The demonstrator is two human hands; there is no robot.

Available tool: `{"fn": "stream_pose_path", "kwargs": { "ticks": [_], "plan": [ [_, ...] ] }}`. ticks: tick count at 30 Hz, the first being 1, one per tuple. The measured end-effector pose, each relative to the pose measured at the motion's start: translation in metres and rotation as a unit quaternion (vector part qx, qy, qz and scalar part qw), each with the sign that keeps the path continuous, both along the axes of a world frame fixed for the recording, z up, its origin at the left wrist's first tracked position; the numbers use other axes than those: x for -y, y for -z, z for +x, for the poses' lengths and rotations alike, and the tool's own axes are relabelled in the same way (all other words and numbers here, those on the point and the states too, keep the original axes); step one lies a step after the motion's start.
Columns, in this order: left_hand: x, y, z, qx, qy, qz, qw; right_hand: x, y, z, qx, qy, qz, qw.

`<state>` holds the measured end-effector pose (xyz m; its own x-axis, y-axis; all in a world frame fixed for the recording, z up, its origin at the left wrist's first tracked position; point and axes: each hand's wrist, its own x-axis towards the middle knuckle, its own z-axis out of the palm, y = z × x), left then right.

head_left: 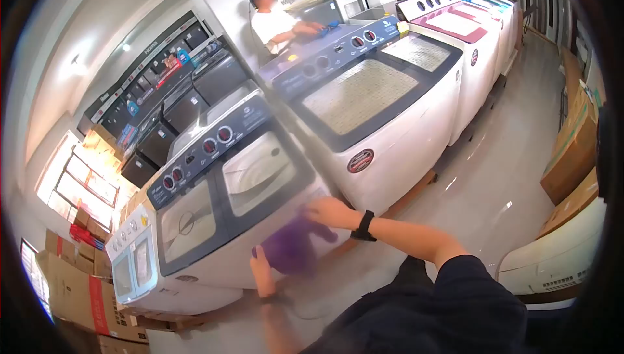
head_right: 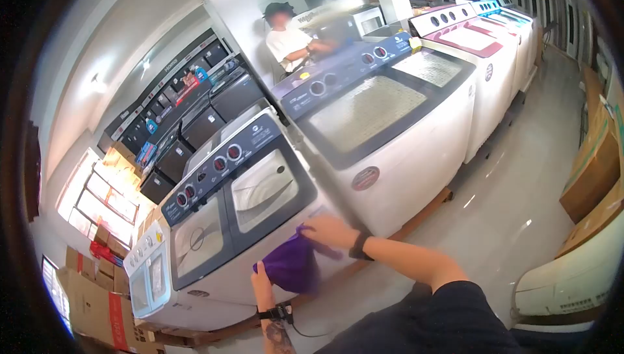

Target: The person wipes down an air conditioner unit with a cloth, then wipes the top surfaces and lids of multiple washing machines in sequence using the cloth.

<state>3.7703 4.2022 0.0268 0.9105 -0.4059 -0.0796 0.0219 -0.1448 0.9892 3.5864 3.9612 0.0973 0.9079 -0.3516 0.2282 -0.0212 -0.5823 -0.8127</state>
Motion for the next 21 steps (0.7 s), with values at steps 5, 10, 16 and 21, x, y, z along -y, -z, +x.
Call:
{"fn": "stream_pose_path", "kwargs": {
  "ticks": [5,10,16,21],
  "plan": [
    [0.097,-0.061,-0.035,0.011,-0.044,-0.073,0.996,0.061,-0.004,-0.019,0.064,-0.017,0.219,0.973],
    [0.258,-0.161,-0.067,0.07,0.046,-0.214,0.973,0.157,-0.044,-0.055,0.239,0.083,0.326,0.911],
    [0.438,-0.126,-0.102,0.379,0.239,0.007,0.894,0.279,-0.014,-0.065,0.201,0.267,-0.173,0.926],
    [0.498,-0.071,-0.165,0.44,0.283,0.376,0.765,0.333,0.036,-0.099,-0.057,0.24,-0.379,0.892]
  ]
}}
